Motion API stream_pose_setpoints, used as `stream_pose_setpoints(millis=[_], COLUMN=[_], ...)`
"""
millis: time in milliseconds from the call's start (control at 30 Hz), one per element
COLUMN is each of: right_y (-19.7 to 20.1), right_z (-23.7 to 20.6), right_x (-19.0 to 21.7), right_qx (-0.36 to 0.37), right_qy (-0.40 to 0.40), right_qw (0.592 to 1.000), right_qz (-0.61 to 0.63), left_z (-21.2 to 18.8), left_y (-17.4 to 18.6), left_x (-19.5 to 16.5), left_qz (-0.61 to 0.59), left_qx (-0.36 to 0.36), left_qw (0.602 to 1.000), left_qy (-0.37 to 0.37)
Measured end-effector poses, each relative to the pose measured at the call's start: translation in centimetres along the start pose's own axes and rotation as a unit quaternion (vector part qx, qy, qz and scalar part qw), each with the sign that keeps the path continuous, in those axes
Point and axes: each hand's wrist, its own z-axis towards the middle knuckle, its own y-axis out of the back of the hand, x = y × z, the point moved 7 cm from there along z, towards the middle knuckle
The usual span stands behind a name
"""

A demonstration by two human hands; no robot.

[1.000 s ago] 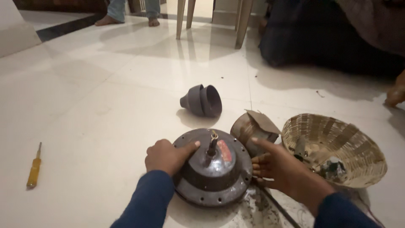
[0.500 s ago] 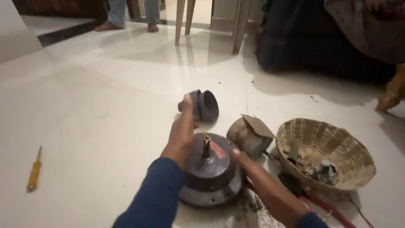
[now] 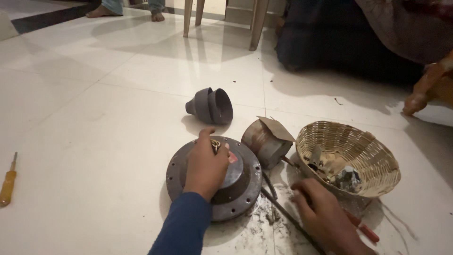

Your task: The person kneels on a tiled floor and works on a round metal disc. They first rotate the disc using a long metal rod, then repeatedly rub and sand the disc's surface with a small abrasive block, steadying the disc with the other hand.

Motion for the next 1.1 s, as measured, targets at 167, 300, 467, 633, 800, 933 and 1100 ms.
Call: stream_pose_setpoints(millis=[167, 300, 467, 633, 800, 933, 1100], right_y=[-1.4, -2.5, -2.5, -1.7, -2.0, -5.9, -9.4], right_z=[-1.3, -2.3, -2.8, -3.0, -1.3, 0.2, 0.1], right_x=[1.3, 1.4, 2.5, 4.5, 5.8, 3.4, 1.4], right_qx=[0.045, 0.072, 0.126, 0.125, 0.051, 0.214, 0.313], right_qy=[0.183, 0.133, 0.158, 0.227, 0.24, 0.085, -0.049], right_qw=[0.975, 0.98, 0.964, 0.948, 0.95, 0.942, 0.894], right_qz=[-0.114, -0.125, -0.172, -0.182, -0.194, -0.245, -0.317], left_z=[-0.5, -0.9, -1.4, -1.4, -2.3, -2.8, -2.4], left_y=[0.9, 0.6, 0.7, 1.5, 2.4, 2.8, 2.4], left_x=[-2.0, -2.8, -4.2, -4.9, -4.1, -3.3, -3.0], left_qz=[0.107, 0.22, 0.264, 0.317, 0.313, 0.31, 0.318], left_qx=[-0.019, -0.002, -0.03, -0.051, -0.021, 0.008, -0.021], left_qw=[0.992, 0.975, 0.964, 0.947, 0.949, 0.95, 0.942], left_qy=[-0.063, -0.044, -0.024, -0.033, -0.031, -0.05, -0.107])
